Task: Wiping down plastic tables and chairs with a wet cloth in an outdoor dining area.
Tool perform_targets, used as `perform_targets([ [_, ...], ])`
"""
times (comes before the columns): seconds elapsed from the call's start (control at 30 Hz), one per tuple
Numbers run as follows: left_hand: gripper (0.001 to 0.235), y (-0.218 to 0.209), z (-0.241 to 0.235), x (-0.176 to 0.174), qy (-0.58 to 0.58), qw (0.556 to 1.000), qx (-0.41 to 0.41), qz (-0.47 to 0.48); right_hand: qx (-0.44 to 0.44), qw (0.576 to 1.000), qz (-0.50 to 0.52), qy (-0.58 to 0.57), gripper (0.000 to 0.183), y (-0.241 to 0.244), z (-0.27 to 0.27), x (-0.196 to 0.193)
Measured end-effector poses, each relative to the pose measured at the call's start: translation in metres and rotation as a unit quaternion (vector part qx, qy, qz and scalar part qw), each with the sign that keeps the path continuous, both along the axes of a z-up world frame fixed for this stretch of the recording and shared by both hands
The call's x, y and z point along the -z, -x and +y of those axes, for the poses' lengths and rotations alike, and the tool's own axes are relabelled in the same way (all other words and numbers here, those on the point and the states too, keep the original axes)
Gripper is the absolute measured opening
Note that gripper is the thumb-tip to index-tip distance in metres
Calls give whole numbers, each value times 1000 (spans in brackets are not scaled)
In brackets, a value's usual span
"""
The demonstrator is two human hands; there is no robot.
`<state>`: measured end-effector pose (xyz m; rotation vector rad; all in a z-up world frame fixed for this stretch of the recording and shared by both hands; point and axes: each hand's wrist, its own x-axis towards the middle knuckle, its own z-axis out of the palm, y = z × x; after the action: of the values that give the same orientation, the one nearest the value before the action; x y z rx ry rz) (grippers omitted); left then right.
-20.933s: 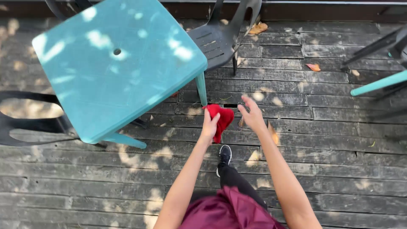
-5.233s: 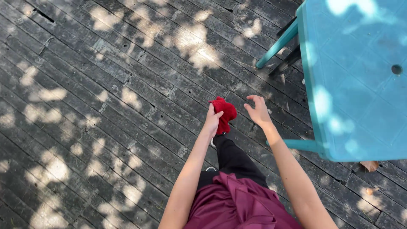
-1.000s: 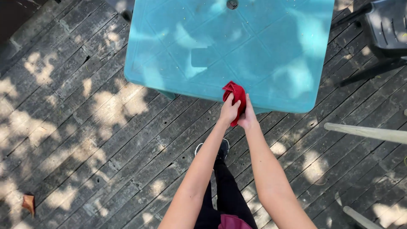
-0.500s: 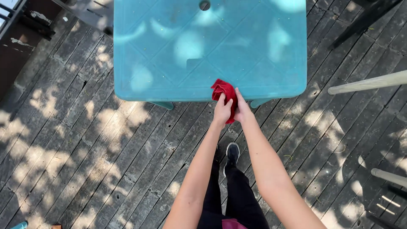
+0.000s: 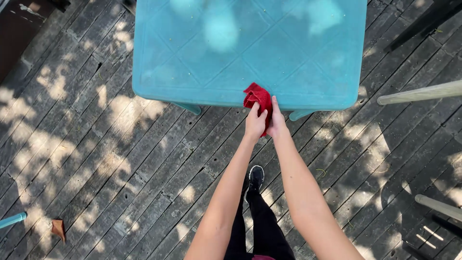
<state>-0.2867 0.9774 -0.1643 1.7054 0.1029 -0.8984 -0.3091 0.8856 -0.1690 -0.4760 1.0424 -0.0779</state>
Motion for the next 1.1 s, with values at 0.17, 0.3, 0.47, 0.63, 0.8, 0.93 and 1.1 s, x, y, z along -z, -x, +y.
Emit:
perform_targets([
  [0.17, 52, 35, 15, -5, -1, 1000, 20, -16, 13, 1000, 10, 5, 83, 38, 13, -1],
  [0.3, 51, 59, 32, -5, -9, 999, 26, -29, 2, 1000, 15, 4, 92, 63, 33, -16],
  [0.47, 50, 86, 51, -15, -5, 999, 41, -35, -130, 973, 106, 156, 101, 97, 52, -31],
  [0.63, 45, 103, 59, -33, 0, 993, 86, -83, -208, 895, 153, 365, 93, 104, 34, 9],
  [0.8, 42, 114, 67, -129, 7, 987, 94, -132, -264, 814, 113, 505, 73, 97, 43, -98],
  [0.93, 41, 106, 57, -175, 95, 979, 58, -174, -277, 780, 57, 559, 74, 87, 35, -172],
  [1.1, 40, 116, 54, -248, 175, 959, 17, -223, -289, 718, 9, 633, 71, 93, 36, -266],
])
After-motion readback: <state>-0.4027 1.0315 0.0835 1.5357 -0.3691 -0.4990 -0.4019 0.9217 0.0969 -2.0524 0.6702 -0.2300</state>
